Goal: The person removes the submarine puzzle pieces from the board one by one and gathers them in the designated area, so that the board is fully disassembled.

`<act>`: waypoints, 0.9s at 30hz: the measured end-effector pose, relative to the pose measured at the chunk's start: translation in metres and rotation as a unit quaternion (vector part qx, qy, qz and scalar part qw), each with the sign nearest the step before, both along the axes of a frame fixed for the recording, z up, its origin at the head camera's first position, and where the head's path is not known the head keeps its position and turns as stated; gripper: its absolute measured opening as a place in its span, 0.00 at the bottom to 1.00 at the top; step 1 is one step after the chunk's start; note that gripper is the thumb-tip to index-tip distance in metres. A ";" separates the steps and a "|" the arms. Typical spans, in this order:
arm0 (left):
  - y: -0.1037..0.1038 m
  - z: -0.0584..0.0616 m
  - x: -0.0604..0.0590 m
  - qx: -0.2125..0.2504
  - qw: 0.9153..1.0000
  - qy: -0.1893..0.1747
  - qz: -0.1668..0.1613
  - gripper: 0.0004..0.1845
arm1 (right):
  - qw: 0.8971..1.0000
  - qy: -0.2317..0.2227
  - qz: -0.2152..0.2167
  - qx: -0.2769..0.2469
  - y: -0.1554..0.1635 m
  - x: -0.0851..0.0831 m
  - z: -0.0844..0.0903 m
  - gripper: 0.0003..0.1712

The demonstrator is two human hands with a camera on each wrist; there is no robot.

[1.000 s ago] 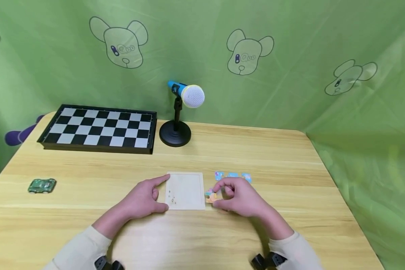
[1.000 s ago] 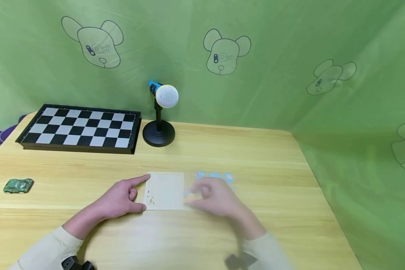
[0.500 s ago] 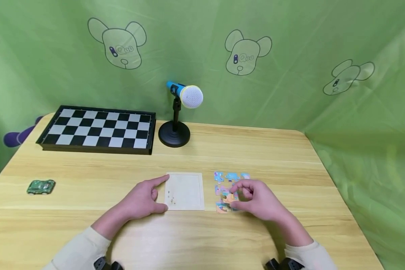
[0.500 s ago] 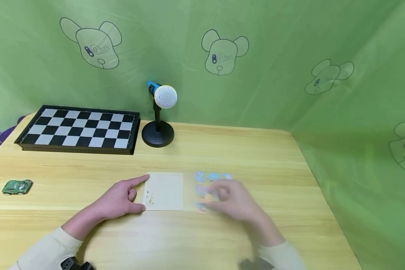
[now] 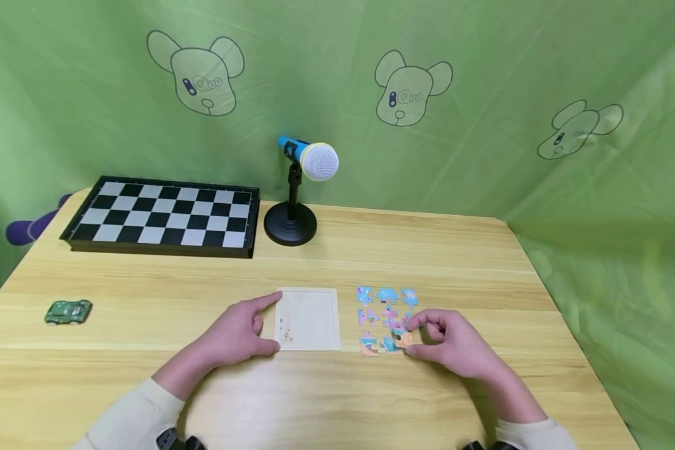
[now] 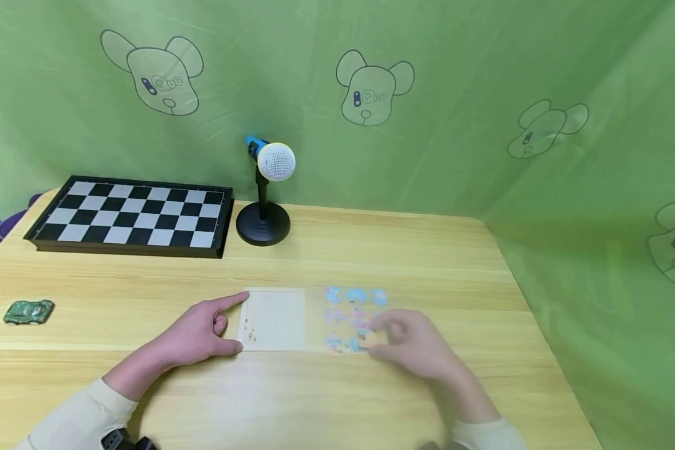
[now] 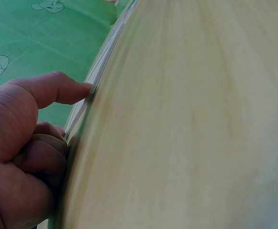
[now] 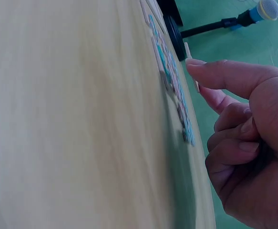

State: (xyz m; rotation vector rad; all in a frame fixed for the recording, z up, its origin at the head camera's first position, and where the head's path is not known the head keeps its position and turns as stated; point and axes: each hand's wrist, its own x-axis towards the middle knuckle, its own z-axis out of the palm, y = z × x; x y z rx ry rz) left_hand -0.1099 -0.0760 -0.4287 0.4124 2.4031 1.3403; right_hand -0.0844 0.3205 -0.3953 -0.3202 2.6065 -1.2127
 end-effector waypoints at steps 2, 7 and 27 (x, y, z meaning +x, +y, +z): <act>0.000 0.000 0.000 0.000 1.000 0.000 0.001 0.50 | 1.000 -0.004 -0.001 -0.001 0.004 0.001 -0.001 0.18; 0.000 0.000 0.000 -0.003 1.000 0.001 0.002 0.49 | 1.000 -0.003 0.005 0.006 0.014 0.004 -0.004 0.18; 0.000 -0.001 0.000 -0.003 1.000 -0.001 -0.001 0.49 | 0.999 -0.028 0.028 0.004 0.032 0.003 -0.012 0.19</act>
